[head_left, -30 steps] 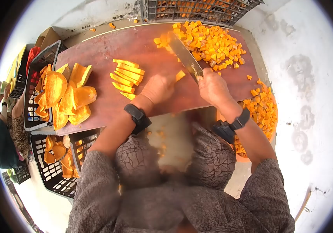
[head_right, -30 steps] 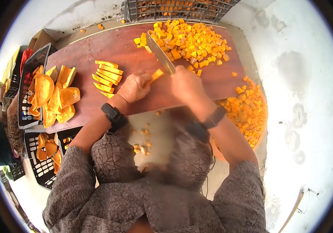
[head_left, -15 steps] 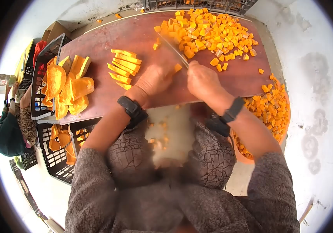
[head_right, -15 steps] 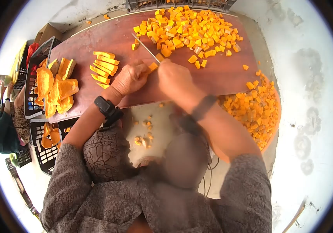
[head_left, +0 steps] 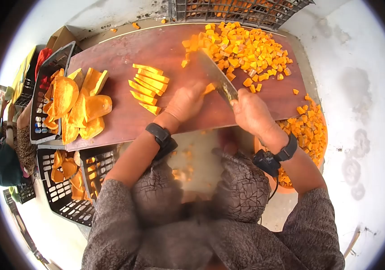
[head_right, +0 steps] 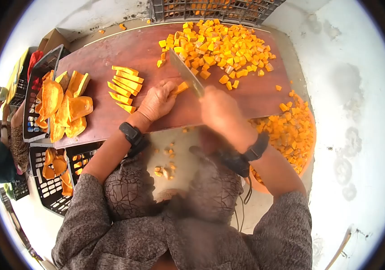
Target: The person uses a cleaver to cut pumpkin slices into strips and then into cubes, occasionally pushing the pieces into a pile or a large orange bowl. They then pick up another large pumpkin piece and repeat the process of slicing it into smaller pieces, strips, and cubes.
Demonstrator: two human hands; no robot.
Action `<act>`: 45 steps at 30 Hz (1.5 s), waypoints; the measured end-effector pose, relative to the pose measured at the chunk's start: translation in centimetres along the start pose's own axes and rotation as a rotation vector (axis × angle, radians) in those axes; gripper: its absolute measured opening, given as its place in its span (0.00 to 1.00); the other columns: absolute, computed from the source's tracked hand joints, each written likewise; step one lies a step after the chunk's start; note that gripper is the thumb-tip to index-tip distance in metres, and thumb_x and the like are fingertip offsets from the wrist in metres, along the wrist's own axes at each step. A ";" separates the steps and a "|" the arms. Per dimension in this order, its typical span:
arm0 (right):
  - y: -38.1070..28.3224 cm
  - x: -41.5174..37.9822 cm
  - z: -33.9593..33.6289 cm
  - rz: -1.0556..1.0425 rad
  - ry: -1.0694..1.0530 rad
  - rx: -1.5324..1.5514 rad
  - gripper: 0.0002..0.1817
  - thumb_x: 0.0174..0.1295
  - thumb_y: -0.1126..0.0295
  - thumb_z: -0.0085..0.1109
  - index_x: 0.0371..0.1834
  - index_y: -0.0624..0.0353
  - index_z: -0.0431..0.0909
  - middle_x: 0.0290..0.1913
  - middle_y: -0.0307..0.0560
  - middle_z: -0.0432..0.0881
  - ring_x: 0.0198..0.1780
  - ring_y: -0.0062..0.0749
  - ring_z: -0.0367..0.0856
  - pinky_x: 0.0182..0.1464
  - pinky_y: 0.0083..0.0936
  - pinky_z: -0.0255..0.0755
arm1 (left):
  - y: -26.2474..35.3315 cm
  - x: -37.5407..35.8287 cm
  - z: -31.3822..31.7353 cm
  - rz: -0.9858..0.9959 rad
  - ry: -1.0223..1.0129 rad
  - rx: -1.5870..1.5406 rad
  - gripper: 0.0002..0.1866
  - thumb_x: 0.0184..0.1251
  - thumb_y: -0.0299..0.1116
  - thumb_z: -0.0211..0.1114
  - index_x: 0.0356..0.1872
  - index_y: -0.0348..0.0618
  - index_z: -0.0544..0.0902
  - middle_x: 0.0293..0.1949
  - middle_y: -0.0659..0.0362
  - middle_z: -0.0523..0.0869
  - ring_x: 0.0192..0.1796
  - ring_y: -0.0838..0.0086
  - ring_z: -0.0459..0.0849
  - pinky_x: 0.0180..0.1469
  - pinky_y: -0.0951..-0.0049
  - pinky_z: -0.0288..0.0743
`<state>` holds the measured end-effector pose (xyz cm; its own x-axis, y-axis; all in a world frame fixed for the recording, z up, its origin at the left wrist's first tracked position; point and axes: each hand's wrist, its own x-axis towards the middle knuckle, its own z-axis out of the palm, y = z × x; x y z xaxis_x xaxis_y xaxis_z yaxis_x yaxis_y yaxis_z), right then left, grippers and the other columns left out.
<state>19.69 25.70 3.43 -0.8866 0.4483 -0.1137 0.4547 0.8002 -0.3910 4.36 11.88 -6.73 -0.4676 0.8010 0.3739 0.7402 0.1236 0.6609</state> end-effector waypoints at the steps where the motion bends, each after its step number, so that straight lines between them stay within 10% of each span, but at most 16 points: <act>1: 0.0 -0.3 0.2 0.001 -0.033 0.008 0.11 0.65 0.68 0.56 0.35 0.66 0.70 0.29 0.67 0.79 0.36 0.67 0.79 0.39 0.52 0.72 | 0.0 0.0 0.2 0.002 -0.001 -0.011 0.05 0.59 0.22 0.62 0.36 0.39 0.76 0.38 0.46 0.82 0.41 0.46 0.82 0.43 0.57 0.79; 45: -3.0 0.3 2.4 -0.030 -0.076 0.027 0.10 0.65 0.69 0.56 0.36 0.68 0.71 0.31 0.68 0.80 0.37 0.67 0.80 0.40 0.51 0.74 | -1.5 -1.2 0.4 0.064 0.080 -0.072 0.08 0.58 0.23 0.61 0.40 0.43 0.77 0.39 0.48 0.79 0.40 0.45 0.81 0.39 0.52 0.79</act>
<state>17.83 22.47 2.35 -0.9043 0.3916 -0.1701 0.4261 0.8014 -0.4198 4.02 10.96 -8.48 -0.4598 0.7560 0.4659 0.7343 0.0287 0.6782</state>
